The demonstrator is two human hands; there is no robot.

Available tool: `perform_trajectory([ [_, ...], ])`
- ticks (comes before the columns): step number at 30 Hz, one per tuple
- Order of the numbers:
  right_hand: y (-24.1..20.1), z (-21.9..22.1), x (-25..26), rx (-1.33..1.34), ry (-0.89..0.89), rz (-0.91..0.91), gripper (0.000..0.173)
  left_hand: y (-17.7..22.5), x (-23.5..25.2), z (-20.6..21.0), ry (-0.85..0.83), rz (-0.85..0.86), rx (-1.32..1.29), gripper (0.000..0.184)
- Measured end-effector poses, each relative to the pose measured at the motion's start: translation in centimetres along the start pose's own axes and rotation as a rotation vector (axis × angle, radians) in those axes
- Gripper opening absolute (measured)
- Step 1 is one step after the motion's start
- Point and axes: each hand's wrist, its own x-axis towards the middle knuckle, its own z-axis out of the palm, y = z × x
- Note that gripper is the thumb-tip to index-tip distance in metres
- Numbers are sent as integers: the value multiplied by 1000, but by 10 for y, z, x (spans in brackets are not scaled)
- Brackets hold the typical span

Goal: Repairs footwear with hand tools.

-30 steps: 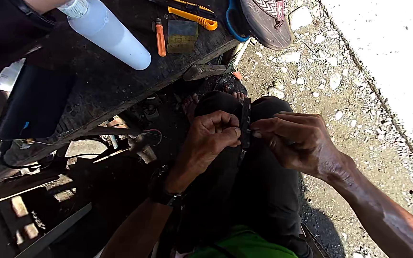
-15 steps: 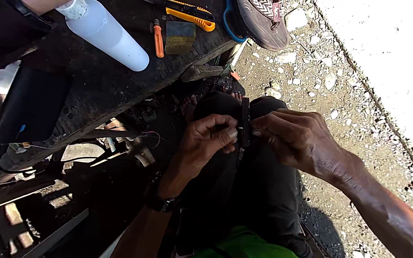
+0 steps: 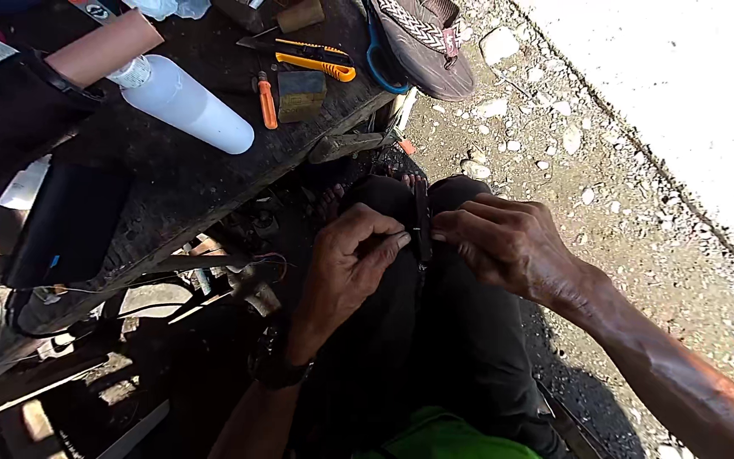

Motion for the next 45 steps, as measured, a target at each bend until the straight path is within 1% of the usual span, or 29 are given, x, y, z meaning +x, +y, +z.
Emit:
perform_trajectory([
  [1, 0, 0, -1, 0, 1, 3, 26, 3, -5, -3, 20, 59, 38, 9],
  [3, -1, 0, -1, 0, 4, 9, 27, 13, -21, -4, -22, 184, 169, 9],
  [4, -1, 0, -1, -2, 5, 8, 27, 19, -29, -2, -89, 248, 246, 8],
  [6, -1, 1, 0, -4, -1, 8, 27, 29, -43, 7, -276, 347, 372, 11],
  [7, -1, 1, 0, -6, -4, 7, 27, 30, -49, 12, -365, 364, 418, 15],
  [8, -1, 1, 0, -7, -7, 6, 27, 28, -52, 16, -420, 347, 423, 16],
  [9, -1, 1, 0, -5, -4, 6, 27, 25, -53, 18, -422, 285, 362, 15],
  [10, -1, 1, 0, -4, -2, 7, 27, 22, -51, 18, -369, 185, 232, 13],
  [11, -1, 1, 0, -1, 0, 8, 26, 20, -45, 15, -278, 74, 55, 10],
  [12, -1, 1, -1, 1, -1, 8, 26, 19, -38, 12, -166, -24, -102, 8],
  [13, -2, 1, -1, 1, 1, 8, 26, 18, -30, 11, -47, -99, -206, 7],
  [14, -2, 2, -1, -1, 4, 7, 26, 17, -23, 11, 61, -138, -253, 9],
  [15, -2, 2, -1, -3, 4, 5, 27, 14, -17, 14, 126, -142, -267, 11],
  [16, -2, 2, -1, -4, 3, 3, 27, 11, -14, 17, 152, -130, -263, 13],
  [19, -2, 2, -1, -6, 3, 4, 26, 9, -11, 27, 122, -105, -208, 16],
  [22, -5, 1, -2, -26, 5, 25, 26, 11, -17, 26, 62, -145, -255, 26],
  [24, -10, 1, -2, -74, 1, 56, 26, 12, -20, 24, 71, -177, -277, 21],
  [27, -22, -1, 1, -200, -43, 81, 22, 12, -19, 23, 72, -177, -259, 15],
  [30, -19, 2, 2, -226, -96, -2, 17, 11, -18, 21, 50, -181, -250, 14],
  [32, -10, 2, 0, -198, -109, -61, 19, 12, -16, 20, 24, -185, -243, 15],
  [34, -4, -1, -3, -189, -96, -53, 26, 16, -12, 21, 10, -176, -204, 14],
  [37, 1, -5, -10, -205, -50, 36, 41, 22, -8, 25, 13, -154, -140, 14],
  [40, 5, -13, -28, -195, -26, 156, 42, 24, -6, 29, 15, -143, -113, 14],
  [43, 22, -32, -63, -251, -5, 352, 44, 27, -5, 25, -14, -160, -77, 15],
  [45, 35, -43, -87, -304, 4, 486, 48, 27, -5, 18, -64, -186, -40, 17],
])
